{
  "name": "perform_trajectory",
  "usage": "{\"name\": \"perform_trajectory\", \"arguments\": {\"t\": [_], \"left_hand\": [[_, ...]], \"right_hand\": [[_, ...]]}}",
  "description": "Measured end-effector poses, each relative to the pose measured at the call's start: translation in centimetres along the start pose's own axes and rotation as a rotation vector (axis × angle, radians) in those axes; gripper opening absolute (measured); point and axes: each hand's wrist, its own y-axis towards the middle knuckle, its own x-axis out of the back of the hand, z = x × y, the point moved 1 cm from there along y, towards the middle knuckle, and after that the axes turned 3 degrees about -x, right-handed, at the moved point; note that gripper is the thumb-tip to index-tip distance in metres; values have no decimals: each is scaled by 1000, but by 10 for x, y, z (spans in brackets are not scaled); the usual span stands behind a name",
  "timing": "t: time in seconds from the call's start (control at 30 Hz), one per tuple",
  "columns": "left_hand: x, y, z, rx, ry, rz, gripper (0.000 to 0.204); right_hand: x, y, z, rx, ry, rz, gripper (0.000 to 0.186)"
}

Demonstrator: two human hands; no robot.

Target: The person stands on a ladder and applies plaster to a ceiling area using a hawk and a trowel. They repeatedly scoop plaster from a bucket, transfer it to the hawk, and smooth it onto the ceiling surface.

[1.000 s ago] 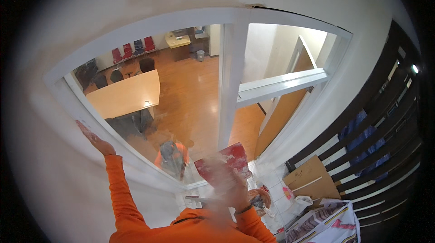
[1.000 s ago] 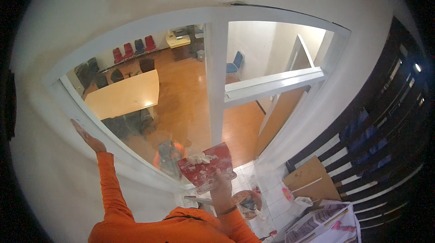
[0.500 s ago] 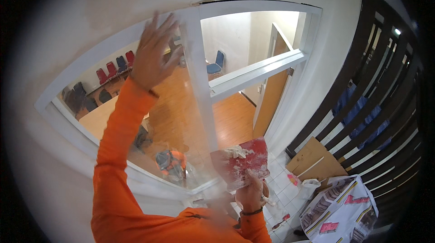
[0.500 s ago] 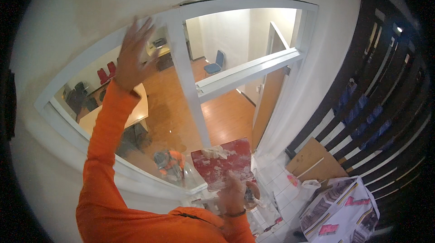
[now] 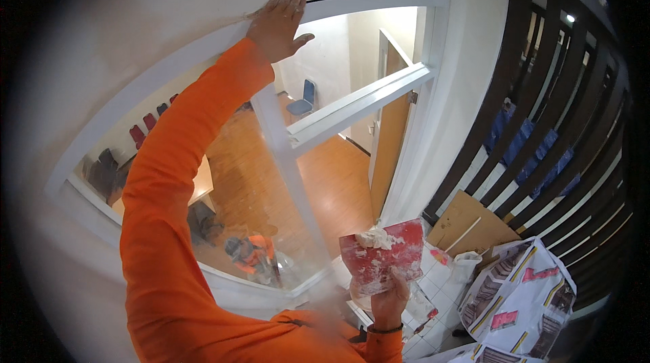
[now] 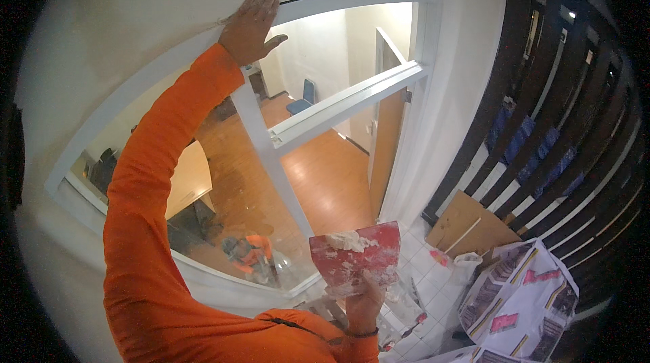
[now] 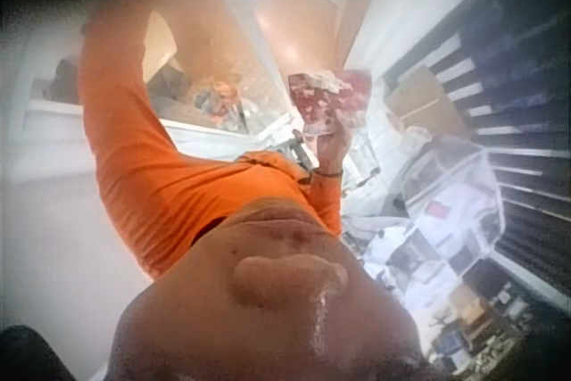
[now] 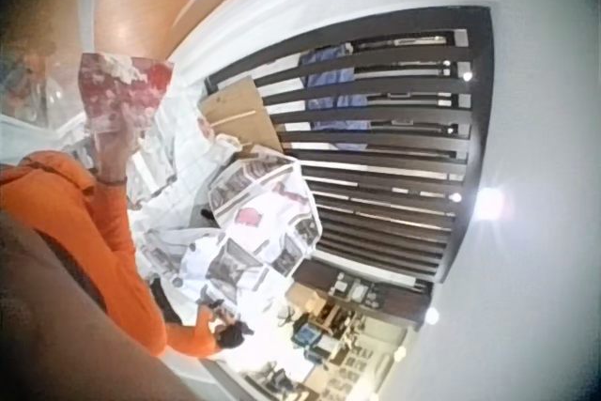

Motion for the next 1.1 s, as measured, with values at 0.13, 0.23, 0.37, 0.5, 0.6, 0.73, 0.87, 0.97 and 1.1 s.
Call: {"name": "perform_trajectory", "arguments": {"t": [0.13, 0.23, 0.37, 0.5, 0.6, 0.73, 0.87, 0.97, 1.1], "left_hand": [[21, -17, -12, 120, -7, 146, 78], [41, -26, -27, 242, -27, 203, 80], [35, -27, -22, 219, -32, 100, 81], [23, -3, -16, 176, -11, 20, 80], [9, 19, -12, 171, 7, -36, 77], [10, 29, -40, 168, -673, 195, 71], [-6, -32, -195, -48, -1038, 201, 58], [32, -117, -305, -34, -1300, 372, 42], [93, -229, -434, 313, -1788, 520, 34]], "right_hand": [[-8, -6, 11, 39, -22, -13, 40], [5, -8, 15, 65, 4, -40, 41], [29, -10, 15, 153, -116, -29, 37], [56, -11, 17, 259, -461, -68, 29], [30, -16, 27, 181, -300, -25, 26], [14, -28, 39, 94, -30, 31, 24], [87, -26, 63, 270, -35, 212, 31], [58, -52, 103, 575, -640, -259, 24], [108, -88, 152, 531, -39, -192, 30]]}}
